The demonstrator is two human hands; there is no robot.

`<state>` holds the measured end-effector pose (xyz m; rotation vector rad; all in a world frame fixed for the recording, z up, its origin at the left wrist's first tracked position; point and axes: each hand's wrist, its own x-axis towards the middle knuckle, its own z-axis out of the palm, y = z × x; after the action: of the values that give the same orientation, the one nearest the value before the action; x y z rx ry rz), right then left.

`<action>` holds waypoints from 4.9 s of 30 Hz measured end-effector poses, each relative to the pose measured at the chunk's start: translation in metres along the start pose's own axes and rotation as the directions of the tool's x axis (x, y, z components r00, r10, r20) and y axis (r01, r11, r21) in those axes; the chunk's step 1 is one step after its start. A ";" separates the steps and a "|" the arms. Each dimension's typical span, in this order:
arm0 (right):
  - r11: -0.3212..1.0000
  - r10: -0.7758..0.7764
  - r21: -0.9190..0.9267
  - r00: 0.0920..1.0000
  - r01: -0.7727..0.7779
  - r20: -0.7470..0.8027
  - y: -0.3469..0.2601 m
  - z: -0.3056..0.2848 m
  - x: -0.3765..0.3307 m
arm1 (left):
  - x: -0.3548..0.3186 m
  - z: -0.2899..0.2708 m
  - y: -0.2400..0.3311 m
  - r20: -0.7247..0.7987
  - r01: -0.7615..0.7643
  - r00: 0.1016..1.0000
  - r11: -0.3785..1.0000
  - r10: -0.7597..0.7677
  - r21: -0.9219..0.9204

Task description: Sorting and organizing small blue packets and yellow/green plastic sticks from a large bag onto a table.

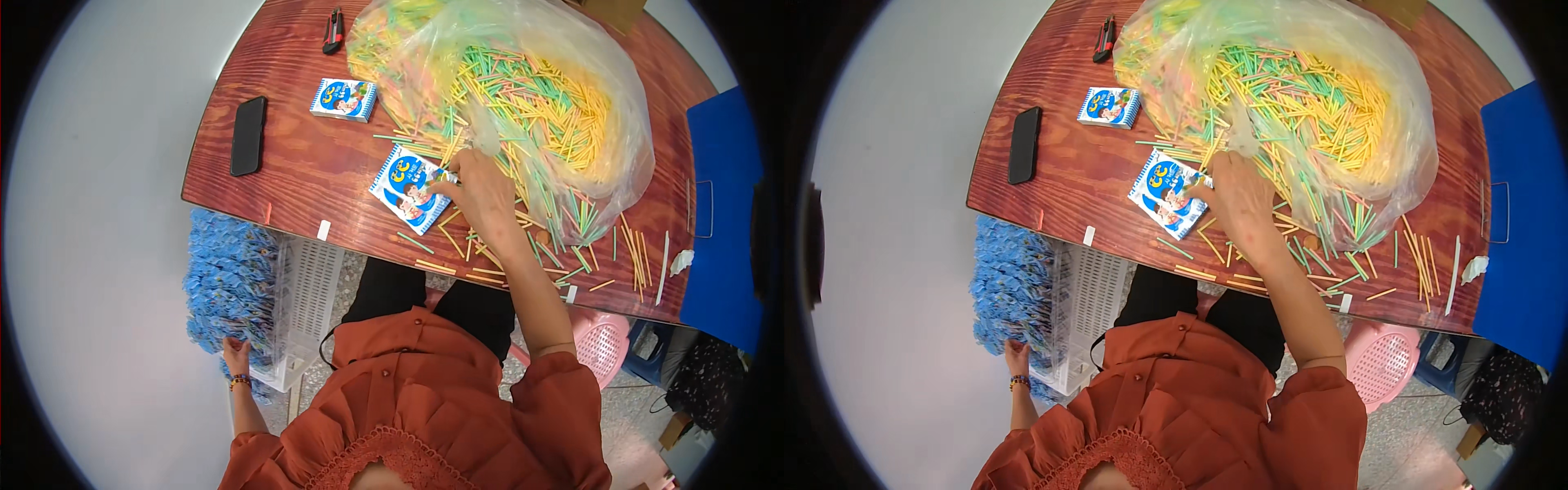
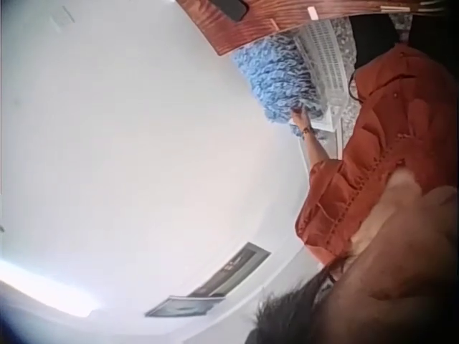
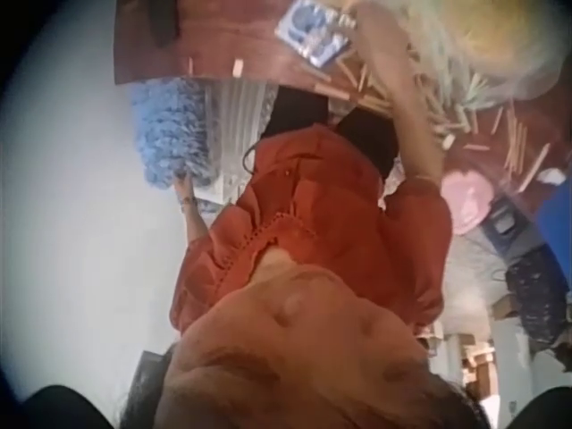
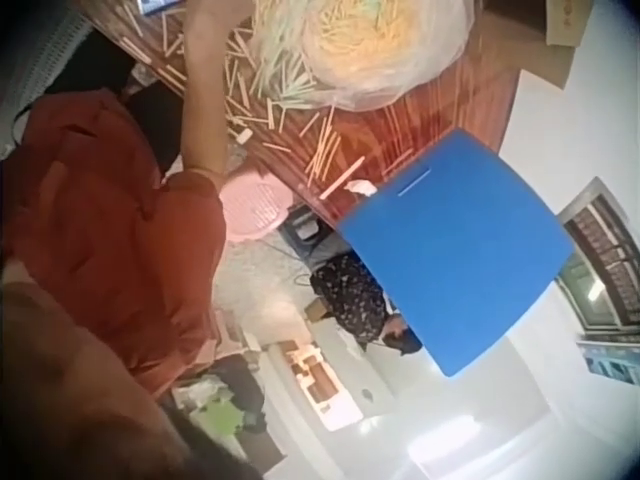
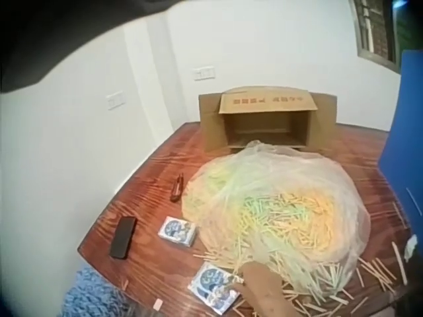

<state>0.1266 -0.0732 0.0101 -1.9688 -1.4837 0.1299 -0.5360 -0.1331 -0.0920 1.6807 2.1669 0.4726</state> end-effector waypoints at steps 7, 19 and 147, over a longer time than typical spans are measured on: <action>0.974 0.050 0.217 0.994 -0.069 0.093 0.002 0.000 0.000 | -0.011 -0.022 0.012 -0.221 -0.010 0.974 0.986 0.047 0.165; 0.793 -0.117 0.601 0.941 -0.104 0.318 -0.003 -0.055 0.008 | -0.010 0.087 0.500 0.254 -0.157 0.656 0.458 0.711 -0.875; 0.625 0.449 0.692 0.892 -0.360 0.059 0.135 -0.115 0.062 | -0.033 0.174 0.557 0.555 0.596 0.693 0.068 0.459 -0.800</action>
<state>0.3107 -0.0878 0.0430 -1.5905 -0.7030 0.6588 0.0277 -0.0247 0.0185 0.5730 0.6906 0.8187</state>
